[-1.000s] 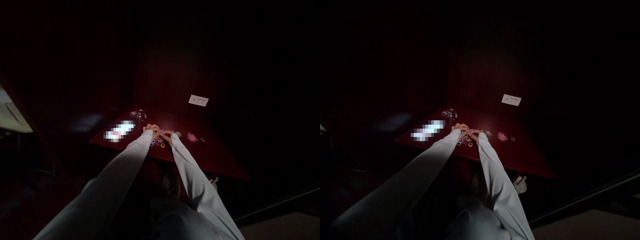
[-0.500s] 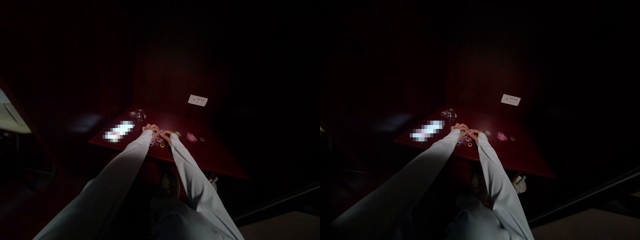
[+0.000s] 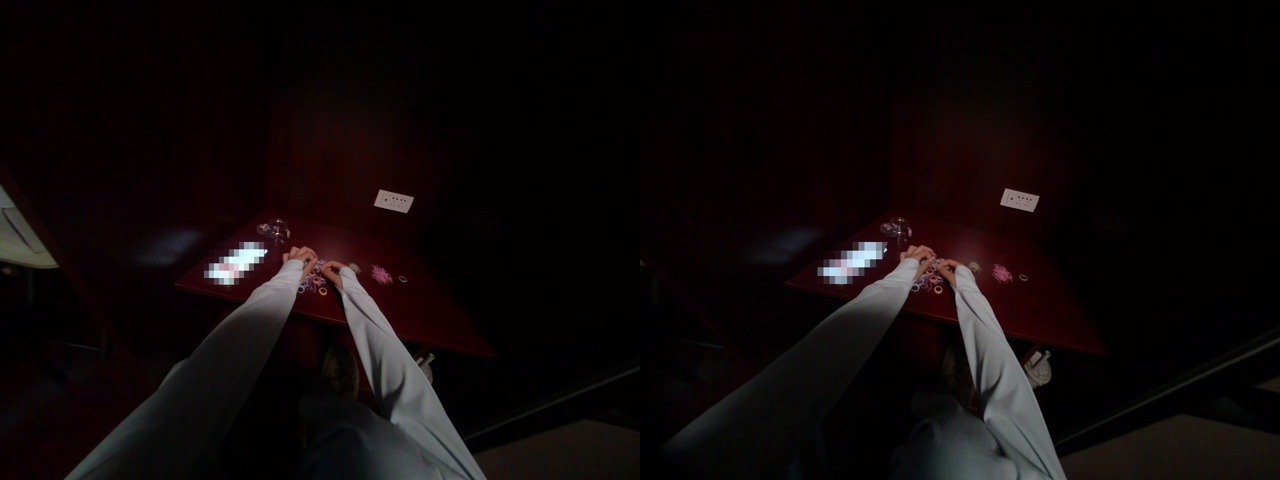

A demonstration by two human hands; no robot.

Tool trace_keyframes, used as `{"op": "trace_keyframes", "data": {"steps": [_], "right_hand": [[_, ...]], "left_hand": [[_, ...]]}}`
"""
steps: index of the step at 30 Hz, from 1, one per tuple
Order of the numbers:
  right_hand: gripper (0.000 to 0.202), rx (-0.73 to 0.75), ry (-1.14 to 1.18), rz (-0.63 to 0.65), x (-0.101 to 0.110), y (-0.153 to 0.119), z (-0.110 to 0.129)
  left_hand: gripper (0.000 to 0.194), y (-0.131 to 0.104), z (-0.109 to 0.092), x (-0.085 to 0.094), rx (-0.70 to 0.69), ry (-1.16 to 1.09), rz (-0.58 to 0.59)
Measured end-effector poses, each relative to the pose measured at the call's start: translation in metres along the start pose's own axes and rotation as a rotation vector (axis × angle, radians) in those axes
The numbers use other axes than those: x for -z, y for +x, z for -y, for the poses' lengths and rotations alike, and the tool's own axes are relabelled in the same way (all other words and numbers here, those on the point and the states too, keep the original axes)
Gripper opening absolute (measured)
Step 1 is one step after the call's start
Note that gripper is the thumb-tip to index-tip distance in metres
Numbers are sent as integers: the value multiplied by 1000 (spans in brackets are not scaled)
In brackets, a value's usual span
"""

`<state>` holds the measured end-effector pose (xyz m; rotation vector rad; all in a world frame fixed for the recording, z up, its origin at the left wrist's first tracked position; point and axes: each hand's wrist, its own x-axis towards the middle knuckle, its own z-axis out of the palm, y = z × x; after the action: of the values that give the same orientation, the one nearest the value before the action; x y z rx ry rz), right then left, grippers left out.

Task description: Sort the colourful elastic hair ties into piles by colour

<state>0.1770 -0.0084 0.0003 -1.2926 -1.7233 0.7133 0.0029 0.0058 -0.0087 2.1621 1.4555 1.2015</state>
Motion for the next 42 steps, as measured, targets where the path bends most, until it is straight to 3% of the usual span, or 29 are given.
{"op": "trace_keyframes", "data": {"steps": [11,16,22,24,28,30,35,42], "right_hand": [[47,57,52,-38,-4,4,-13],[53,69,-2,7,-1,1,-9],[51,58,-18,45,-2,0,-3],[45,53,-100,-66,1,1,-3],[36,-16,-396,-488,27,-1,-13],[39,-64,-495,-578,45,-3,-24],[44,-4,-533,-677,70,-6,-50],[37,-36,-595,-552,68,-7,-54]], "left_hand": [[26,-1,-9,3,62,-14,-31],[26,-3,-9,5,30,-20,-48],[25,-5,-4,10,-42,-36,9],[22,-4,-5,10,-24,-36,3],[17,-2,-10,10,50,-42,-38],[12,-3,-11,10,62,-42,-42],[4,-3,-7,10,76,-19,-37],[13,-1,-3,10,70,-21,-10]]}}
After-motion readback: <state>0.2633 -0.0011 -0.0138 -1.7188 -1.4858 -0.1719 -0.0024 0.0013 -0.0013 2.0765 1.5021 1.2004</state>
